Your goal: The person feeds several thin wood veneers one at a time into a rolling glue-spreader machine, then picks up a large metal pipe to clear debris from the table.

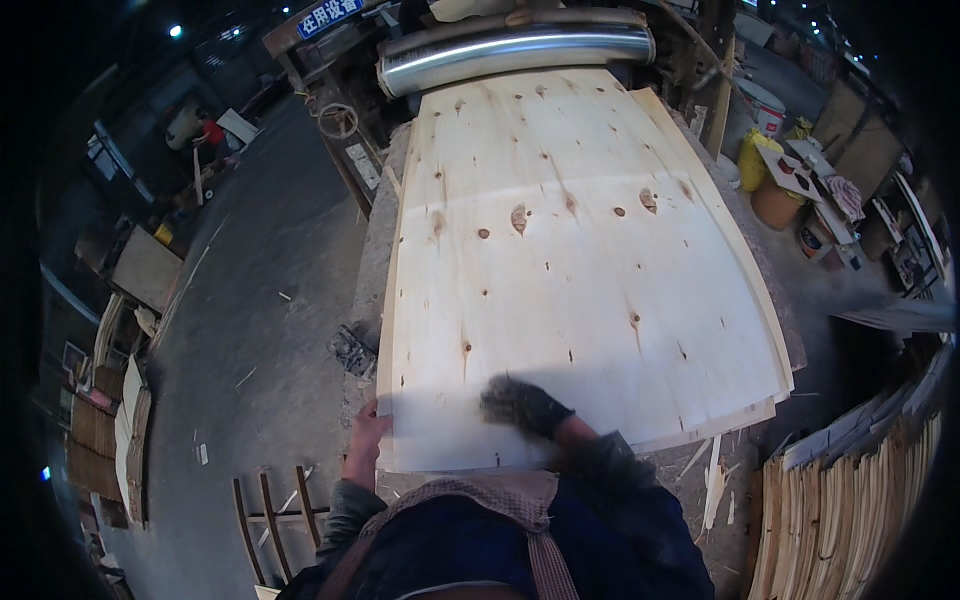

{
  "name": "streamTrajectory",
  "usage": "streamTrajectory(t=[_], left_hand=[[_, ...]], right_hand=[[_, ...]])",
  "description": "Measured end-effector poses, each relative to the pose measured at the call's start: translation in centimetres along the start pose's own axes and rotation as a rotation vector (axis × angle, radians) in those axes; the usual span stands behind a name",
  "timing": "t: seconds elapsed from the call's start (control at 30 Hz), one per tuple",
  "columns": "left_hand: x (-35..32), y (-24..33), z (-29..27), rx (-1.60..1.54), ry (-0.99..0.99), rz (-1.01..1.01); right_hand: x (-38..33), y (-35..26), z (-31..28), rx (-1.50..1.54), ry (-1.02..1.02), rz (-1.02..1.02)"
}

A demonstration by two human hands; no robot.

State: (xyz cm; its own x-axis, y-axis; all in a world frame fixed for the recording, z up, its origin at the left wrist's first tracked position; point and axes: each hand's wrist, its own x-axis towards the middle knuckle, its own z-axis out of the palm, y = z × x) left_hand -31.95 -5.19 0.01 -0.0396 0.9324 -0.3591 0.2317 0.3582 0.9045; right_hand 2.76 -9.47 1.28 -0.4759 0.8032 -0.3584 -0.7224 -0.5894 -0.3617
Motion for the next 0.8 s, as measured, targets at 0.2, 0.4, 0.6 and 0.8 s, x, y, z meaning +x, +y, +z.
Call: streamTrajectory(t=[0.2, 0.4, 0.6, 0.8], left_hand=[[-3.0, 6.4, 0.1, -0.281, -0.049, 0.088], [-4.8, 11.0, 0.1, -0.342, -0.121, 0.277], [-1.3, 3.9, -1.0, 0.395, 0.071, 0.432], [-2.5, 0.7, 2.7, 0.921, 0.254, 0.647]], right_hand=[[-8.0, 4.4, 3.3, 0.073, -0.049, 0.106], [-11.4, 7.9, -3.6, -0.273, 0.092, -0.053], [-11.6, 9.2, -6.3, 0.059, 0.230, -0.019], [-12.5, 9.2, -5.4, 0.052, 0.169, -0.100]])
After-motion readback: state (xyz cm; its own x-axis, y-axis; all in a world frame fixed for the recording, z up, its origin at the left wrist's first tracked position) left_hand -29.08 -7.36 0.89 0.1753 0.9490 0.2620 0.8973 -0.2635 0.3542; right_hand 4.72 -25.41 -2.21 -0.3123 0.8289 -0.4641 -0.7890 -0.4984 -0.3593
